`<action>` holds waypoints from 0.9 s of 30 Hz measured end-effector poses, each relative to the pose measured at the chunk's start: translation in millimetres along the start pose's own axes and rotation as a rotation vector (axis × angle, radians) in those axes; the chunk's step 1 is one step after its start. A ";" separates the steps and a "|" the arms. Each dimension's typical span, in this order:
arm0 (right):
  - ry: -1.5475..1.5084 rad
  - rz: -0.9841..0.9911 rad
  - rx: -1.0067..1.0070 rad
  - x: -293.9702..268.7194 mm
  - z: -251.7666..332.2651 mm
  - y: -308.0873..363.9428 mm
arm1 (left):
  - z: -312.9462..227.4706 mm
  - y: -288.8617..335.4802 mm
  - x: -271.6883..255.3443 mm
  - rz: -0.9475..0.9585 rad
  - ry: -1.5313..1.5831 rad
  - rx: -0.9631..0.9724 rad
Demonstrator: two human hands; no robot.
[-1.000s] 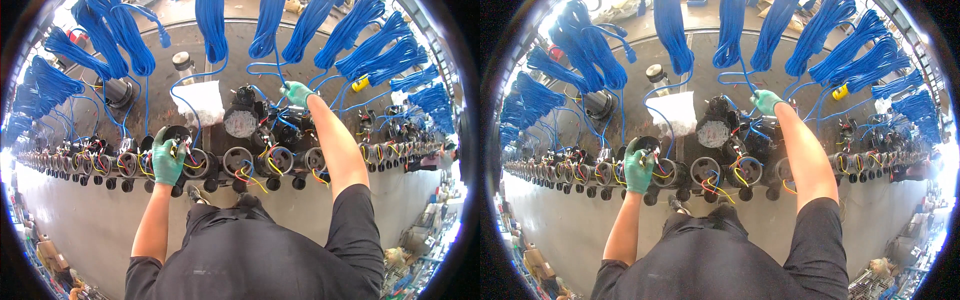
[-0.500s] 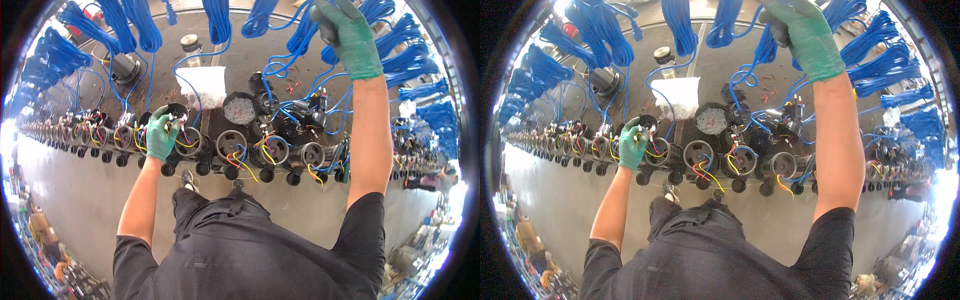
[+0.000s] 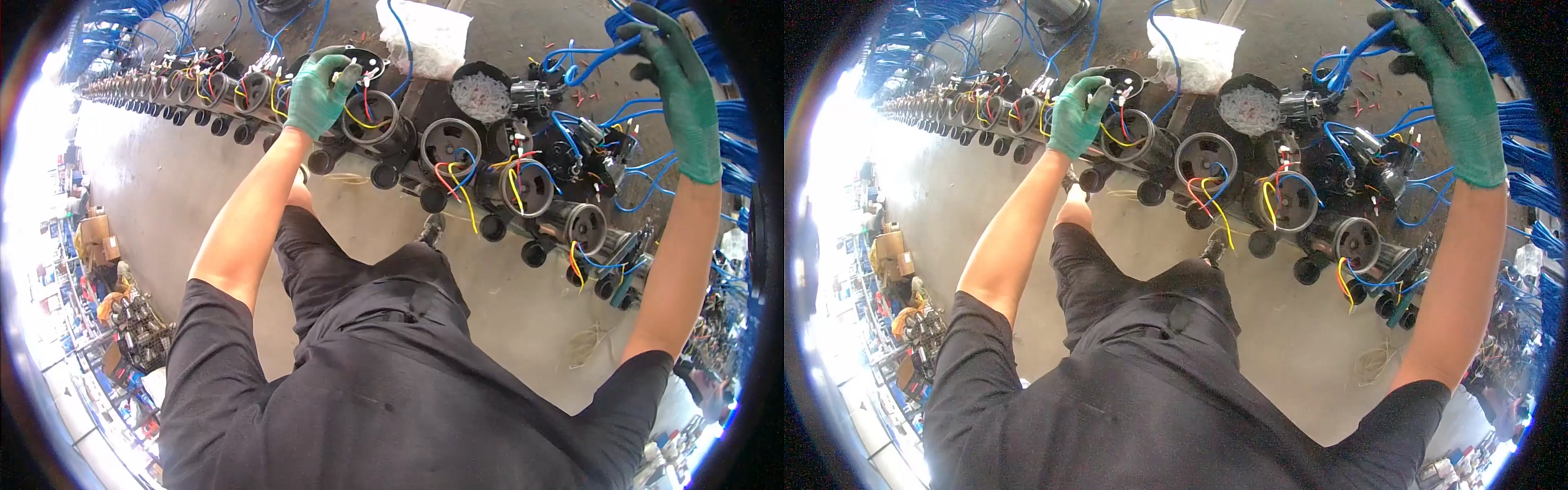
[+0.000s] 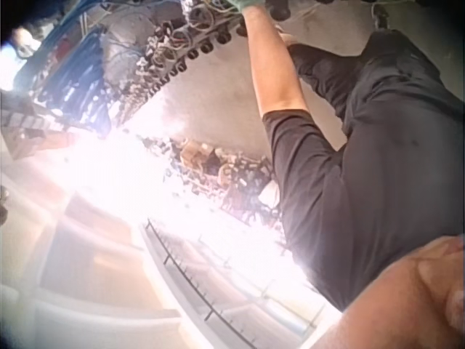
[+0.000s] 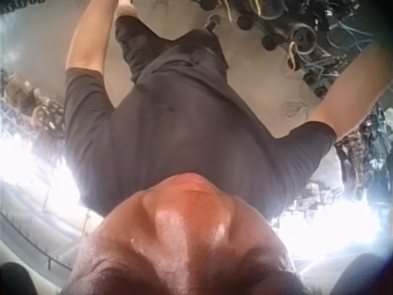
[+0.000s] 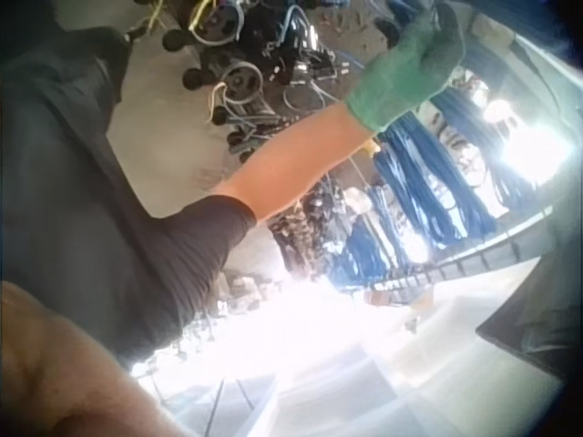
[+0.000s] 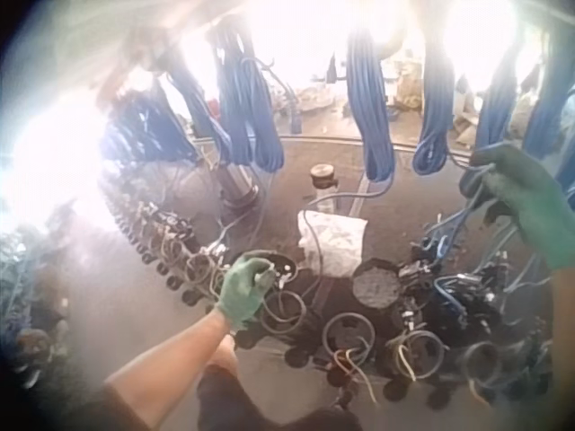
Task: The person wires electrical components on a fabrication line by stripping wires, inserting them into connectors, and securing them.
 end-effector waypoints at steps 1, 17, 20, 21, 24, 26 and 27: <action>0.038 0.029 -0.037 -13.0 -8.6 1.7 | -2.4 -2.3 3.8 0.001 0.017 -0.001; -0.065 0.077 -0.179 56.0 70.6 1.8 | -196.6 -84.2 28.3 0.428 0.400 0.056; 0.017 0.109 -0.138 68.2 81.9 2.5 | -228.4 -125.7 78.3 0.468 0.730 0.030; 0.108 0.086 -0.170 63.3 79.9 3.6 | -231.3 -137.2 96.4 0.473 0.716 0.036; -0.103 -0.170 -0.057 44.4 79.2 18.2 | -233.7 -144.9 97.7 0.490 1.192 -0.117; 0.093 -0.328 -0.014 6.8 34.4 31.7 | -251.8 -149.9 85.6 0.516 1.283 0.023; 0.178 -0.359 0.082 -8.2 7.9 42.8 | -261.6 -149.3 78.3 0.530 1.290 0.028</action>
Point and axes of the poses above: each hand's wrist, its own y-axis away from the middle knuckle, its own x-axis out of the palm, z = x × y, the point moved 5 cm from there along -y, towards the middle knuckle, and after that the axes turned 7 degrees about -y, right-handed, at the moved point
